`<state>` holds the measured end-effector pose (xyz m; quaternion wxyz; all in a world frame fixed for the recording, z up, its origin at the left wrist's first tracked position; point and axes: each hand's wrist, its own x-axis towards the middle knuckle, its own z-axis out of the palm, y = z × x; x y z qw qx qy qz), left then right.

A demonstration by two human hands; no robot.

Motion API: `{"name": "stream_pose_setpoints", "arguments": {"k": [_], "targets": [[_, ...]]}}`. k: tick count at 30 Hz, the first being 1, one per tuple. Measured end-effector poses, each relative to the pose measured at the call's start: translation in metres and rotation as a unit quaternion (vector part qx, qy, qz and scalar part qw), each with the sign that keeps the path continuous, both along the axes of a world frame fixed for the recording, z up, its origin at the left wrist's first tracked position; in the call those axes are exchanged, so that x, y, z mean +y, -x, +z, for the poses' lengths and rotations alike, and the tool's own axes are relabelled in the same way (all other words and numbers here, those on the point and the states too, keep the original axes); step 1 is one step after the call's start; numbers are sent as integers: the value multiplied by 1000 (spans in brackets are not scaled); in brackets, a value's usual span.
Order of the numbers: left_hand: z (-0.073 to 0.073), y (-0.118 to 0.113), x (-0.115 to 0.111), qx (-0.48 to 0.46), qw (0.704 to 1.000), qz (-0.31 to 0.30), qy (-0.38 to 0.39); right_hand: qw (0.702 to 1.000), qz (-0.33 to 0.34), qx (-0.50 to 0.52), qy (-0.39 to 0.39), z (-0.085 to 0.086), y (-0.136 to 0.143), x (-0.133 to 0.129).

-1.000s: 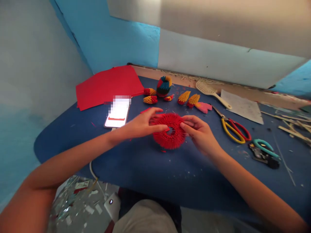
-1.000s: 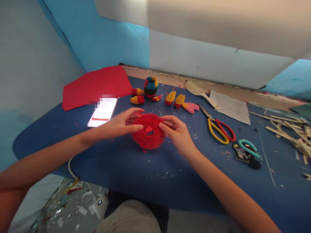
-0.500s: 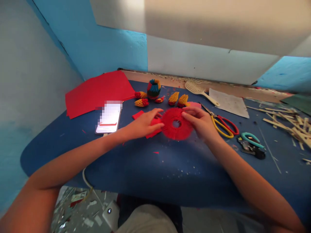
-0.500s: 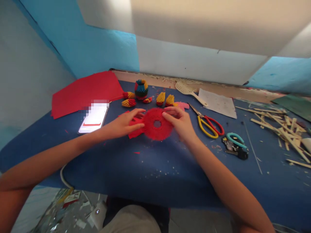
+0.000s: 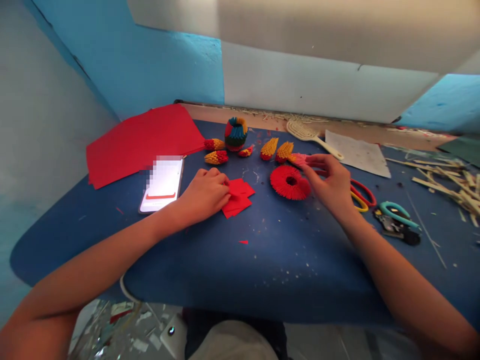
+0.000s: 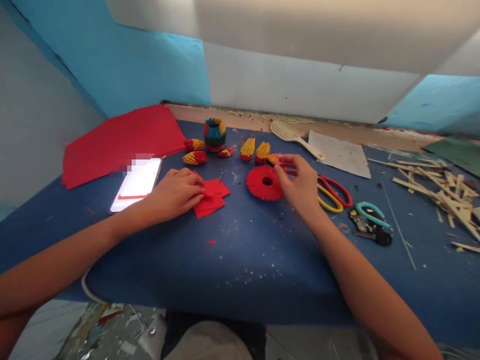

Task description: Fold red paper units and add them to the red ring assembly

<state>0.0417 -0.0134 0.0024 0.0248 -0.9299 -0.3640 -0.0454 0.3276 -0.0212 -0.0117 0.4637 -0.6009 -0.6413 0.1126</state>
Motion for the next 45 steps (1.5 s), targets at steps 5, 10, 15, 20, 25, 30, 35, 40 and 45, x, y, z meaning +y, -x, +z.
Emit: {"name": "stream_pose_setpoints", "arguments": {"k": [5,10,15,20,25,30,35,40,45], "targets": [[3,-7,-13,-18,997,-27,-67,976,195,-55,83,-3,40,-35],[3,-15,-30,-110,989,-79,50,947,283,-65,138,-11,67,-57],[1,-18,-40,-172,963,-79,189,964,245,-98,27,-8,65,-58],[7,-20,-37,-286,886,8,365,954,296,-34,22,-6,60,-55],[9,-21,-29,-302,792,59,527,921,363,-127,-65,-7,51,-51],[3,-20,-25,-333,828,50,448,928,349,-119,-50,-8,51,-51],[3,-19,-30,-322,854,42,405,940,321,-107,-49,-11,57,-51],[3,-20,-32,-339,853,70,391,961,260,43,88,-9,65,-53],[3,-20,-33,-353,840,78,404,919,260,192,225,-9,73,-53]]}}
